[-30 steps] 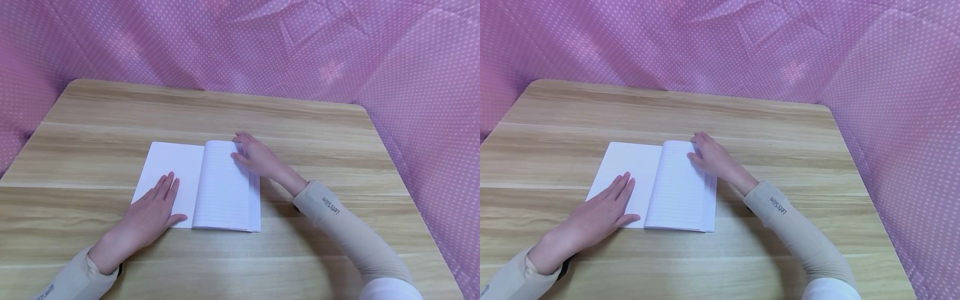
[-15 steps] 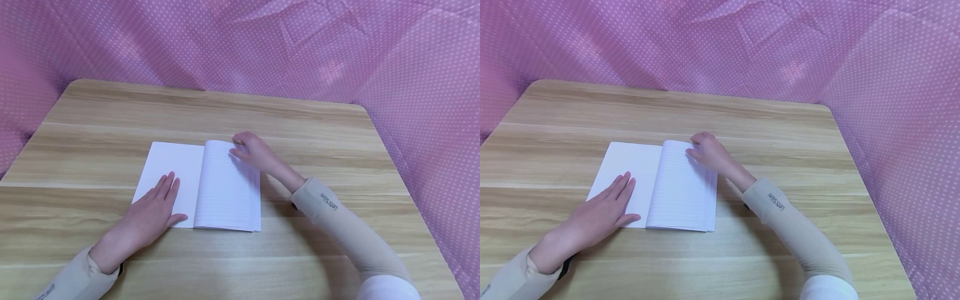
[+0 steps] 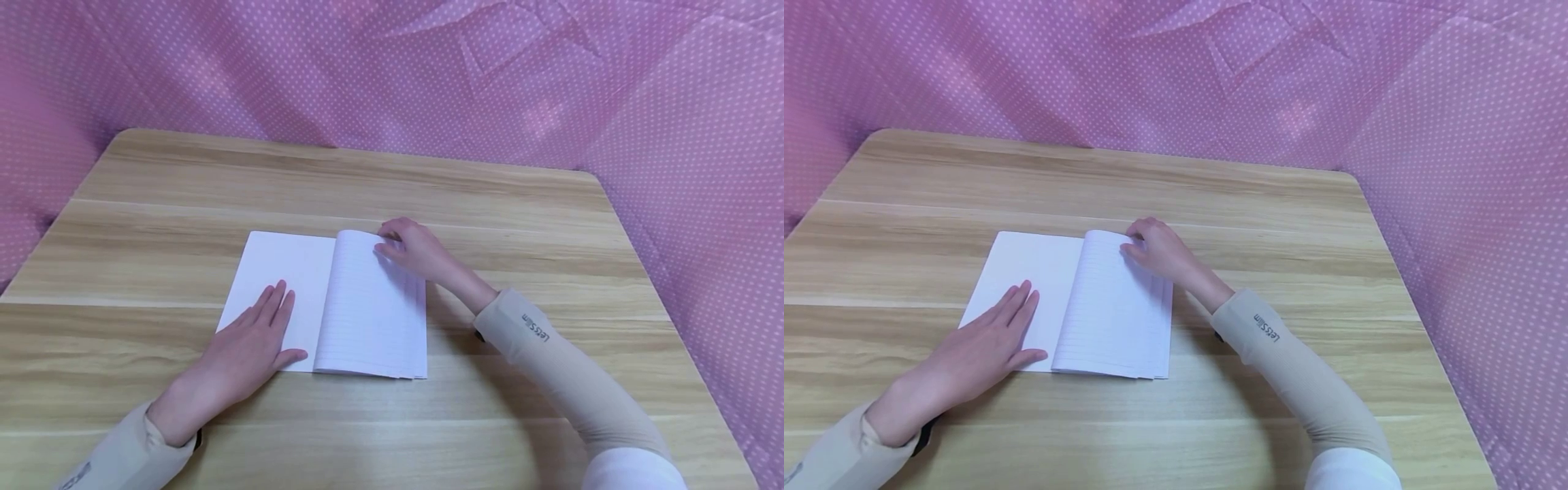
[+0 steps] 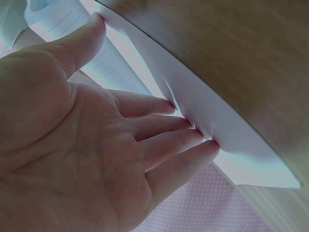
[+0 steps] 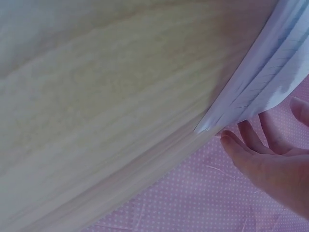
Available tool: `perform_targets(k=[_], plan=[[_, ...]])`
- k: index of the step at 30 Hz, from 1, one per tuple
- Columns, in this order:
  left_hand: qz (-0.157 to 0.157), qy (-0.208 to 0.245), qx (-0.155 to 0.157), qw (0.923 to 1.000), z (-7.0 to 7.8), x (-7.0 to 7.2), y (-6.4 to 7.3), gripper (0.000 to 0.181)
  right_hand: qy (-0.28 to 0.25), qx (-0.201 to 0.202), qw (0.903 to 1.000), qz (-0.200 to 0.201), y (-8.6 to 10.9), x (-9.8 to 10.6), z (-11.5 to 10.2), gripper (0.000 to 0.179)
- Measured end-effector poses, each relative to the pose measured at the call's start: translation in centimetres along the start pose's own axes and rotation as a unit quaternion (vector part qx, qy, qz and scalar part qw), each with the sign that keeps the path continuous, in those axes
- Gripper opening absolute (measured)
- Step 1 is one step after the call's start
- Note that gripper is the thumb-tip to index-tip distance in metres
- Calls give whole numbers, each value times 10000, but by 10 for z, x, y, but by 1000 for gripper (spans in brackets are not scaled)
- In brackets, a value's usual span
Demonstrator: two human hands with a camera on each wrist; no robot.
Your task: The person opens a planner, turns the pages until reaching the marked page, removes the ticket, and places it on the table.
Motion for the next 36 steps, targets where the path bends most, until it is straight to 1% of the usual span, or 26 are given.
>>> perform_targets(k=[5, 8, 12, 15, 17, 18, 20, 22, 23, 26, 28, 30, 31, 33, 36], plan=[[-53, -10, 31, 10000, 0, 0, 0, 85, -211, 29, 9995, 236, 0, 1, -1, 30], [-51, -6, 30, 10000, 1, 0, 0, 86, -306, 110, 9987, 396, -1, 2, -2, 26], [-27, -31, 11, 10000, 2, 0, 0, 85, -557, 98, 9968, 565, -2, 4, -3, 22], [15, -69, -31, 10000, 2, 1, 1, 84, -866, -176, 9941, 636, -3, 5, -3, 20], [58, -97, -79, 9999, 3, 1, 1, 83, -1179, -544, 9897, 598, -4, 5, -1, 19], [77, -101, -93, 9999, 3, 1, 1, 82, -1384, -786, 9857, 549, -4, 5, -1, 19], [98, -104, -114, 9998, 3, 1, 2, 81, -1841, -1281, 9738, 383, -3, 4, 0, 20], [105, -128, -133, 9998, 3, 0, 2, 81, -2343, -1714, 9568, 174, -2, 2, 0, 22], [95, -144, -136, 9998, 3, 0, 2, 80, -2595, -1881, 9472, 57, -2, 1, -1, 23], [76, -187, -168, 9997, 3, 0, 2, 80, -3355, -2280, 9137, -251, -1, -2, -5, 26], [76, -210, -210, 9995, 2, 0, 3, 80, -3799, -2484, 8903, -370, -1, -5, -7, 27], [79, -198, -250, 9995, 2, 0, 3, 80, -4095, -2649, 8720, -416, -3, -7, -9, 27], [84, -163, -274, 9995, 2, 1, 4, 80, -4187, -2712, 8657, -423, -3, -8, -9, 27], [84, -62, -332, 9994, 2, 5, 5, 80, -4333, -2791, 8559, -436, -5, -9, -11, 28], [65, 237, -382, 9990, 3, 14, 9, 86, -4469, -2831, 8473, -463, -6, -10, -14, 29]])
Point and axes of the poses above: each hand's wrist, its own y-axis away from the middle knuckle, its own x-axis out of the back of the hand, z = x × y, the point moved 5 cm from there along -y, towards the middle knuckle, and after that the axes turned 13 degrees about z, right-handed, at the moved point
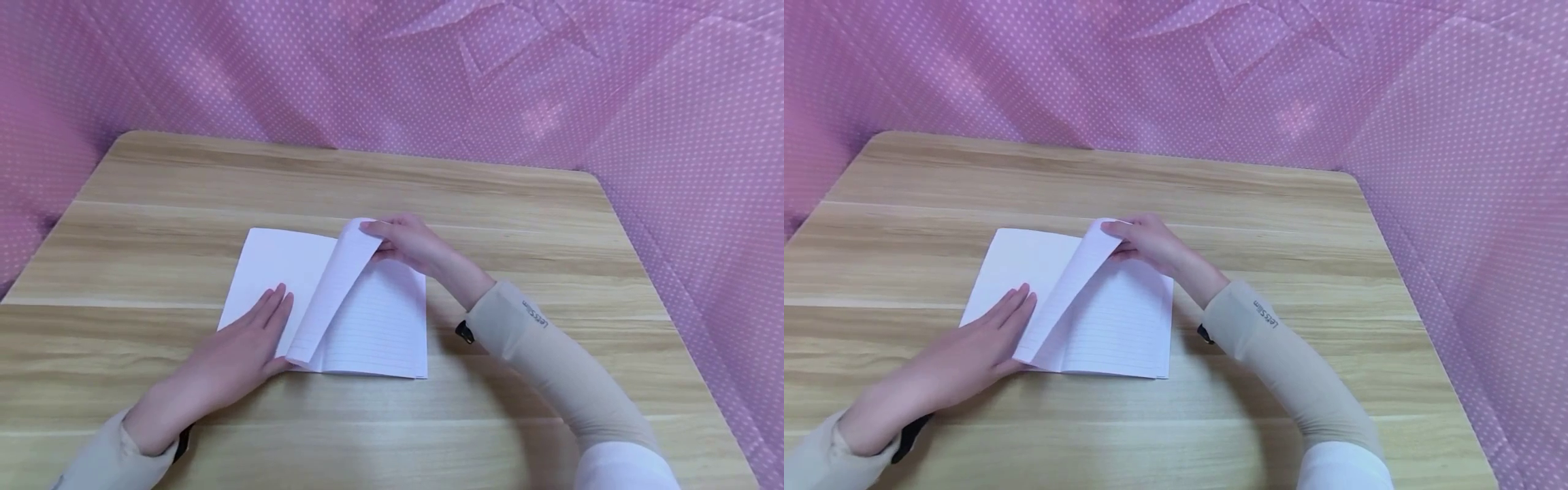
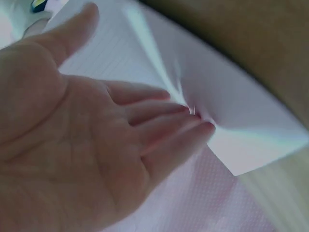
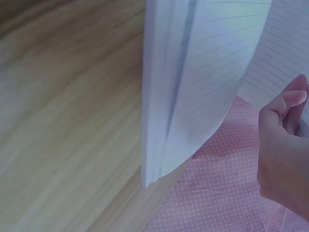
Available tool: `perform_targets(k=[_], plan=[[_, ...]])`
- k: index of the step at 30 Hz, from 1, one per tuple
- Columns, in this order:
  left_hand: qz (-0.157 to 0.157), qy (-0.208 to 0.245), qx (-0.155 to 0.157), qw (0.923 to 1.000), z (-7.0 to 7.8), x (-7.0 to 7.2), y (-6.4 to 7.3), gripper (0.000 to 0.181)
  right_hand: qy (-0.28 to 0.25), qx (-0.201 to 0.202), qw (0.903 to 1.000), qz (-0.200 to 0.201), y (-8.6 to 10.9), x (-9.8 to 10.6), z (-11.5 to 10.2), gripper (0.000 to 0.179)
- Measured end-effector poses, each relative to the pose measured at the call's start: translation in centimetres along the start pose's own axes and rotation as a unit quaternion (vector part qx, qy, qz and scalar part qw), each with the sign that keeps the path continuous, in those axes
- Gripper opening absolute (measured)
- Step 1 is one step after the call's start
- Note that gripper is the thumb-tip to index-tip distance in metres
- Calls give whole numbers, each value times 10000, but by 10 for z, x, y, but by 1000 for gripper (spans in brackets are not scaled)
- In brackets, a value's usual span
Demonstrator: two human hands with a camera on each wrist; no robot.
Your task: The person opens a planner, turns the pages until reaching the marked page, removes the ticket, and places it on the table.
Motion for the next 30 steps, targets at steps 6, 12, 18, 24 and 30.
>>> perform_targets(k=[6, 12, 18, 24, 30], plan=[[151, 567, -19, 9983, 13, 30, 9, 98, -90, -29, 9999, -121, 3, -5, -3, 28], [1000, 746, -74, 9922, 36, 61, 8, 95, -167, -65, 9998, -131, 4, -8, -5, 26], [2285, 36, -1416, 9632, 73, 72, -2, 60, -143, -131, 9998, -2, 2, -12, -3, 29], [2294, -1380, -2305, 9355, 92, 60, -5, 48, -98, -101, 9999, 3, 2, -16, -4, 27], [1761, -2065, -1983, 9418, 78, 54, -9, 52, -318, 47, 9990, -323, 5, -21, -4, 32]])
Point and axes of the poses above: each hand's wrist, its own y-axis away from the middle knuckle, its own x-axis out of the back of the hand, z = x × y, the point moved 5 cm from there along -y, towards the middle knuckle, and after that the axes turned 13 degrees about z, right-handed, at the moved point
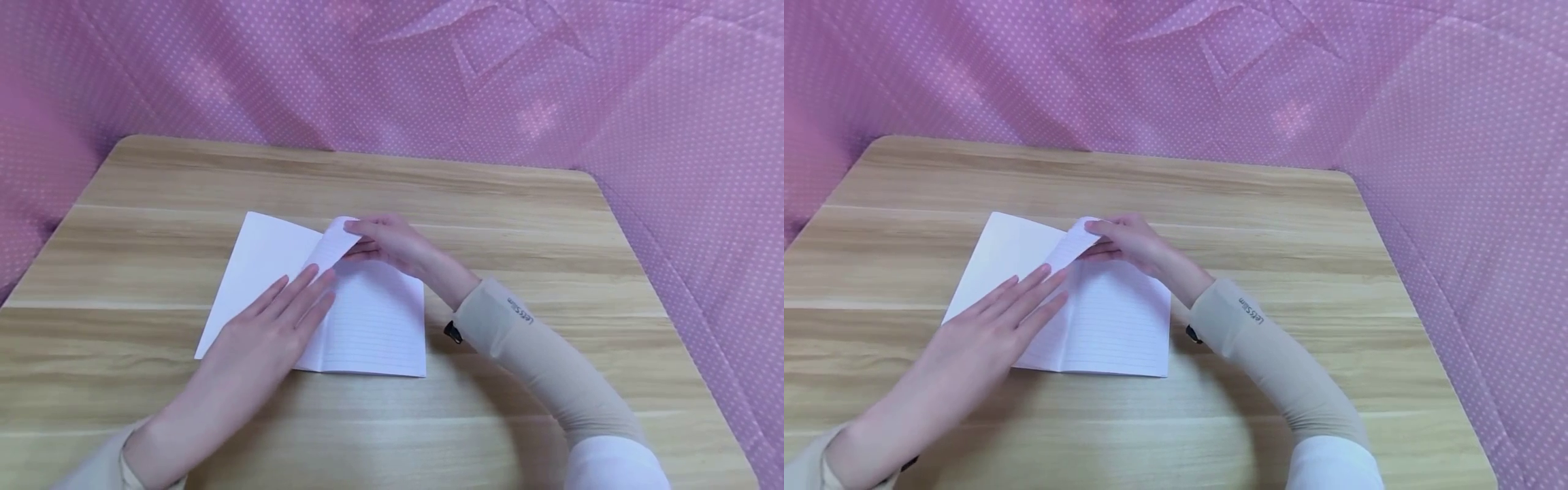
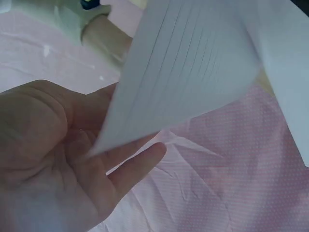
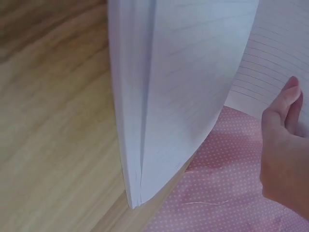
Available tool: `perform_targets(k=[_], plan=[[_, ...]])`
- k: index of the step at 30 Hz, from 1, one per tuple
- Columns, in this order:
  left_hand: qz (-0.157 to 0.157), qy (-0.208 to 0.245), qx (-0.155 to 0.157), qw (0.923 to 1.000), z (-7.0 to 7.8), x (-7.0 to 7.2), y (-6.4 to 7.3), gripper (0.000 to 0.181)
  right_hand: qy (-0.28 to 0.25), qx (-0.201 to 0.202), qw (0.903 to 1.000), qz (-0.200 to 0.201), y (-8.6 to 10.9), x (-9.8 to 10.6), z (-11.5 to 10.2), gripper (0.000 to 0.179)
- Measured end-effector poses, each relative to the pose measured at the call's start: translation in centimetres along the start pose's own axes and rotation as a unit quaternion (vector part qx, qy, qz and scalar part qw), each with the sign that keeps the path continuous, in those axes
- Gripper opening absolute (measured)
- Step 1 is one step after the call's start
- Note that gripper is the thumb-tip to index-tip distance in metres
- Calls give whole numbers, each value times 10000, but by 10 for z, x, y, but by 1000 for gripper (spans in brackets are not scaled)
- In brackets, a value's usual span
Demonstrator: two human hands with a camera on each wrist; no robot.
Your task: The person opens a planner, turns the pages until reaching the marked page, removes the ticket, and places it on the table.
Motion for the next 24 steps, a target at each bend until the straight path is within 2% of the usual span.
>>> perform_targets(k=[3, 6, 8, 10, 11, 13, 16, 20, 24], plan=[[-151, -15, 202, 9997, -7, -2, 4, 55, 48, 402, 9976, -561, 5, -6, -1, 37], [-56, 162, 518, 9985, -14, -4, 9, 52, 321, 907, 9897, -1056, 11, -11, -1, 42], [5, 250, 730, 9970, -19, -6, 14, 50, 786, 1261, 9821, -1154, 15, -13, 2, 42], [53, 315, 944, 9950, -24, -9, 19, 47, 1604, 1718, 9658, -1097, 21, -15, 6, 40], [70, 312, 1027, 9942, -26, -11, 22, 46, 2075, 1968, 9524, -1053, 25, -16, 9, 38], [120, 347, 1208, 9920, -32, -15, 28, 48, 3051, 2401, 9163, -977, 33, -20, 15, 36], [64, 389, 1462, 9885, -40, -23, 37, 61, 4221, 3003, 8489, -1056, 48, -29, 24, 37], [-420, 422, 1767, 9825, -49, -36, 49, 68, 5105, 3414, 7781, -1316, 66, -39, 36, 46], [-891, 428, 1936, 9761, -55, -48, 56, 73, 5848, 3662, 7110, -1360, 76, -44, 49, 56]])
Point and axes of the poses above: each hand's wrist, its own y-axis away from the middle knuckle, its own x-axis out of the back of the hand, z = x × y, the point moved 5 cm from there along -y, towards the middle knuckle, and after that the axes turned 13 degrees about z, right-handed, at the moved point
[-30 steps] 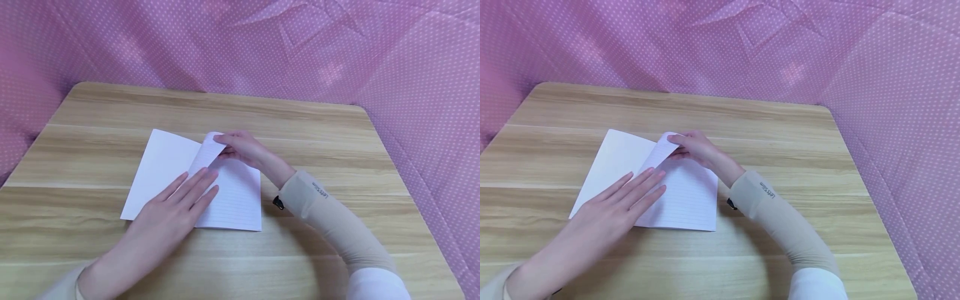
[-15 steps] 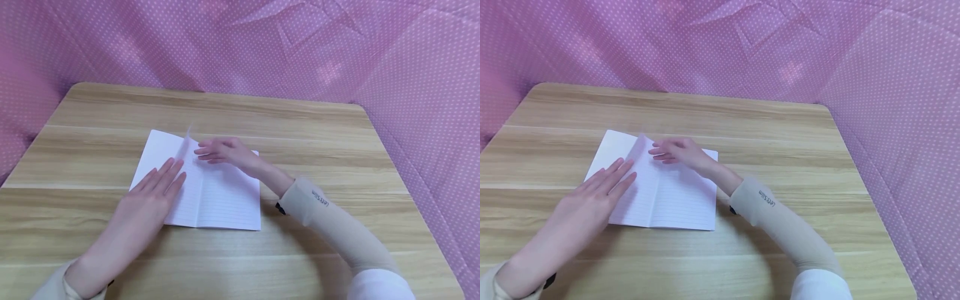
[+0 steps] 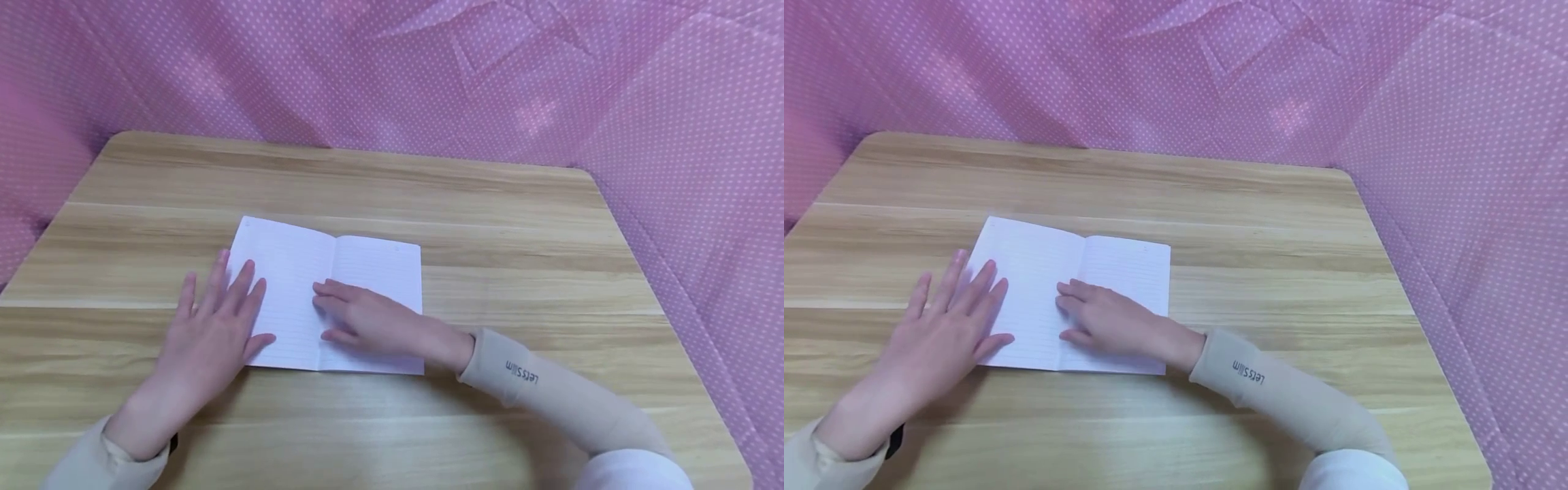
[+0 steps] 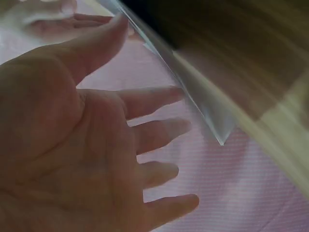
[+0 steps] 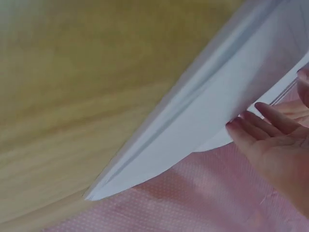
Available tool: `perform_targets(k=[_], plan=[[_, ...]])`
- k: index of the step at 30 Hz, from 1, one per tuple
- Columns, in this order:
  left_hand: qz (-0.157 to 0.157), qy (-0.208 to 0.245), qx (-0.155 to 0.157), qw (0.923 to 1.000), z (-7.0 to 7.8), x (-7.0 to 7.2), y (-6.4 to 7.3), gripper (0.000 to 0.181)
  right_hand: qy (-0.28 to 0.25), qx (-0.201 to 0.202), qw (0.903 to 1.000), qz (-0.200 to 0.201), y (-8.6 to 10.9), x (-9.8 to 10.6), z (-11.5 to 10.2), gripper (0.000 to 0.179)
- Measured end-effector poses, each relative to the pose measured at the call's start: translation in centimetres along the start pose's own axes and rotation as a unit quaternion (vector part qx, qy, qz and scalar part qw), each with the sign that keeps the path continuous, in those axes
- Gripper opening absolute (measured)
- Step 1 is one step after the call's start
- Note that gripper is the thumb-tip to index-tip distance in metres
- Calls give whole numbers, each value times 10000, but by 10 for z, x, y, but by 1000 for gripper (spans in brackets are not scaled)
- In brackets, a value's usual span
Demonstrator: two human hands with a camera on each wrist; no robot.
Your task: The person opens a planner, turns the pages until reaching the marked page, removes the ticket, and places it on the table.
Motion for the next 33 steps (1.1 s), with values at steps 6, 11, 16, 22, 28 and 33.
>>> perform_targets(k=[6, 11, 16, 22, 28, 33], plan=[[-763, 409, 170, 9961, -2, -14, 1, 80, 1053, 127, 9940, -250, 7, -13, -6, 67], [-1131, 800, 190, 9902, 1, -23, 2, 82, 1465, 188, 9887, -245, 9, -20, -8, 70], [-1195, 1047, 160, 9872, 3, -28, 3, 82, 1641, 257, 9858, -248, 9, -23, -9, 70], [-1195, 1147, 118, 9861, 3, -30, 3, 81, 1731, 287, 9841, -267, 10, -24, -9, 69], [-1210, 1231, 132, 9849, 2, -32, 3, 81, 1729, 268, 9841, -320, 10, -25, -8, 70], [-1265, 1278, 146, 9836, 0, -35, 4, 83, 1657, 231, 9853, -352, 10, -25, -7, 70]])
Point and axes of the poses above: each hand's wrist, its own y-axis away from the middle knuckle, its own x-axis out of the back of the hand, z = x × y, the point moved 5 cm from there along -y, towards the middle knuckle, and after that the axes turned 13 degrees about z, right-handed, at the moved point
